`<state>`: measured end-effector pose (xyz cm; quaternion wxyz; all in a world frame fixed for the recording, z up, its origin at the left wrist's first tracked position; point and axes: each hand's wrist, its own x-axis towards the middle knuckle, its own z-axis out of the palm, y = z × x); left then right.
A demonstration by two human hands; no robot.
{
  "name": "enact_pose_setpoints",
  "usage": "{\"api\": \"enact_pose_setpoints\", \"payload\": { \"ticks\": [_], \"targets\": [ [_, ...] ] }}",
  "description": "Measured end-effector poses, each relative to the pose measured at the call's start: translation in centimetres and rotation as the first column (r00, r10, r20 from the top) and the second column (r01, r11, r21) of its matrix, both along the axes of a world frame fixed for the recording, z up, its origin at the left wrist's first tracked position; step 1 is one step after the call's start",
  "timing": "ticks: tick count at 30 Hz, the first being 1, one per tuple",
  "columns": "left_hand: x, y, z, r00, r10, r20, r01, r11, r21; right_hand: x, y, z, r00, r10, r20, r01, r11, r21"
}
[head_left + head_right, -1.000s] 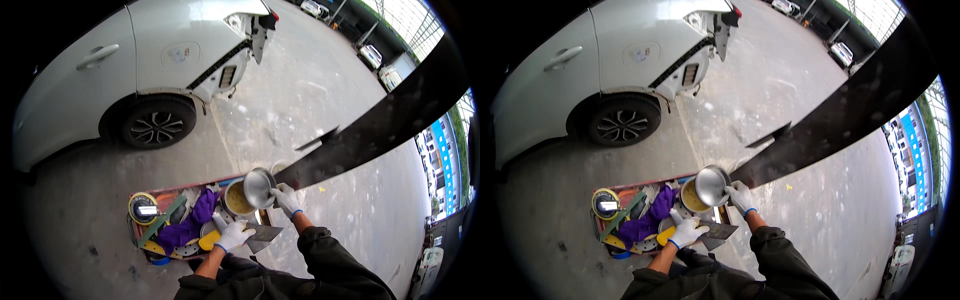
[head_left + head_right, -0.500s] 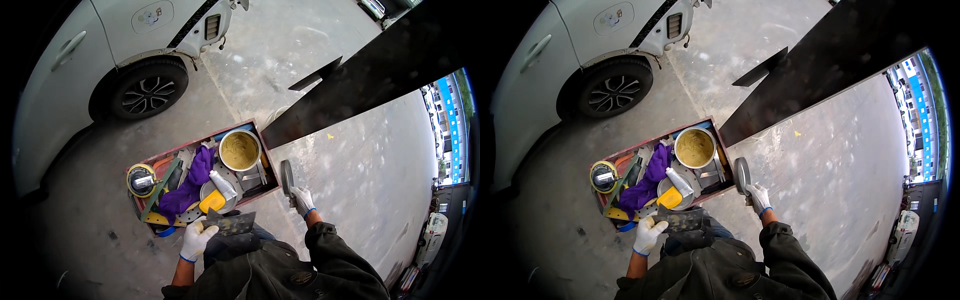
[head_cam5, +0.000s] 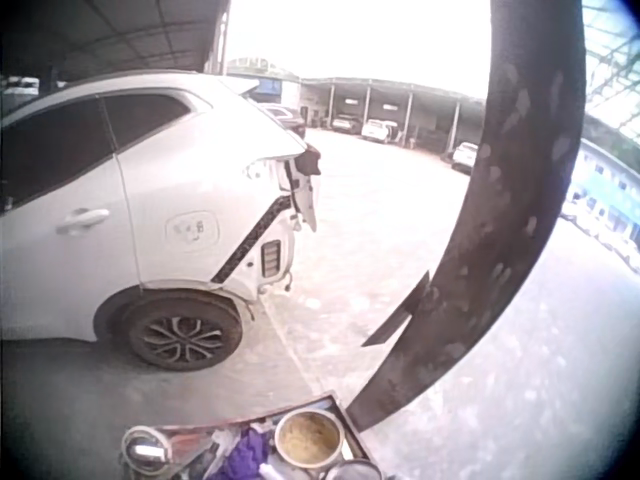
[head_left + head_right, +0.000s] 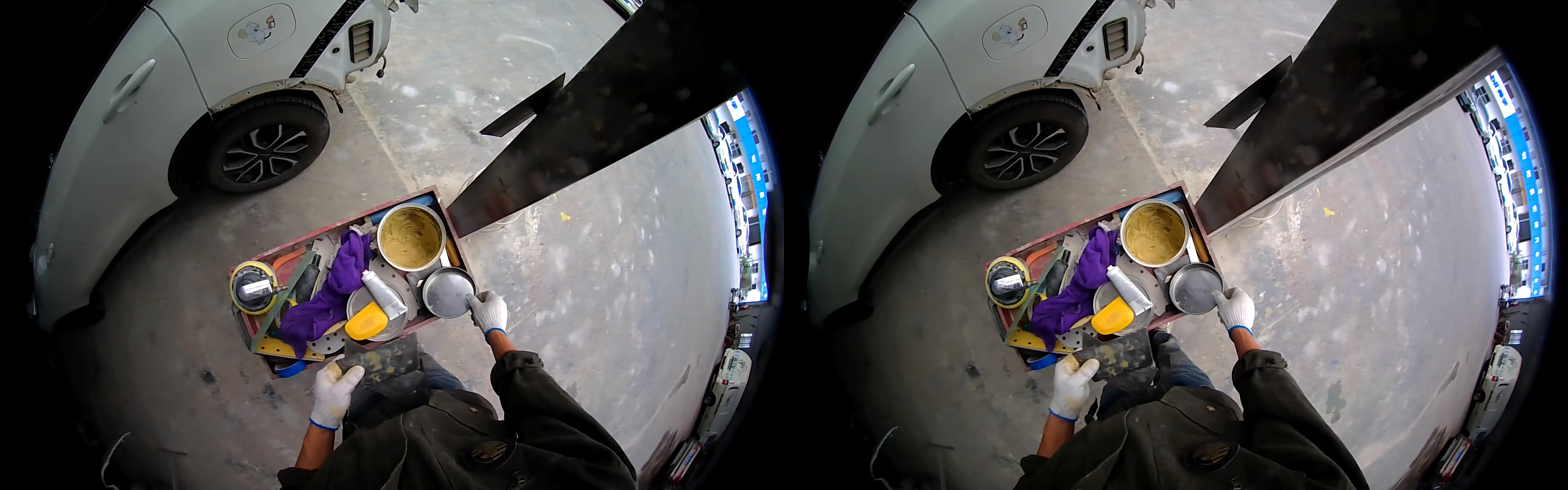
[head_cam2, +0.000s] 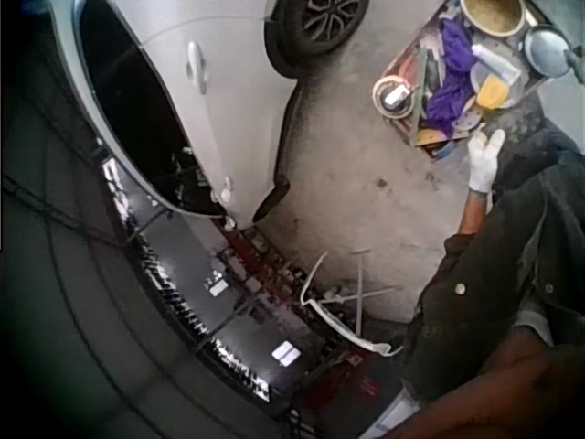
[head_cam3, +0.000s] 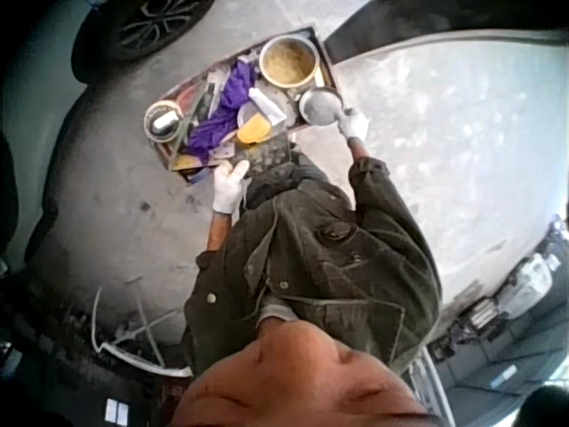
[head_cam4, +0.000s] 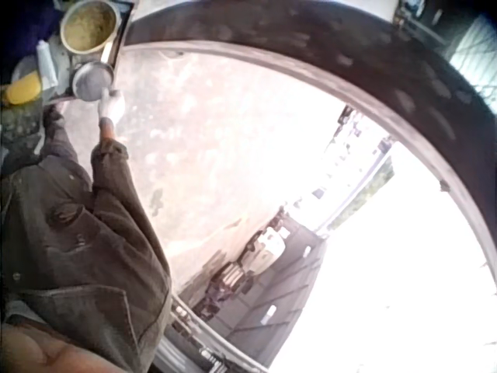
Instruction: The person sits on the floor and scrubs a sanding block with a yellow sponge in a bucket of water. They then stand, put on gloves, and rub two sanding blocks together near a white car.
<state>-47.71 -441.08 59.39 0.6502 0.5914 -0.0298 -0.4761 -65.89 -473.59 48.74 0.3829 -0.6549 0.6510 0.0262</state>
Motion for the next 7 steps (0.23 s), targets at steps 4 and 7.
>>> {"api": "enact_pose_setpoints", "payload": {
  "ticks": [4,7],
  "targets": [
    [-0.3,-1.1,0.7,0.999,0.009,-0.048,-0.009,1.000,-0.005,-0.6,-0.3,0.6,0.999,0.013,0.046,-0.013,1.000,0.007],
    [-0.2,-2.0,1.1,1.000,-0.022,-0.005,0.022,1.000,0.007,-3.8,-1.0,-4.3,0.997,0.078,-0.008,-0.077,0.957,-0.280]
  ]
}}
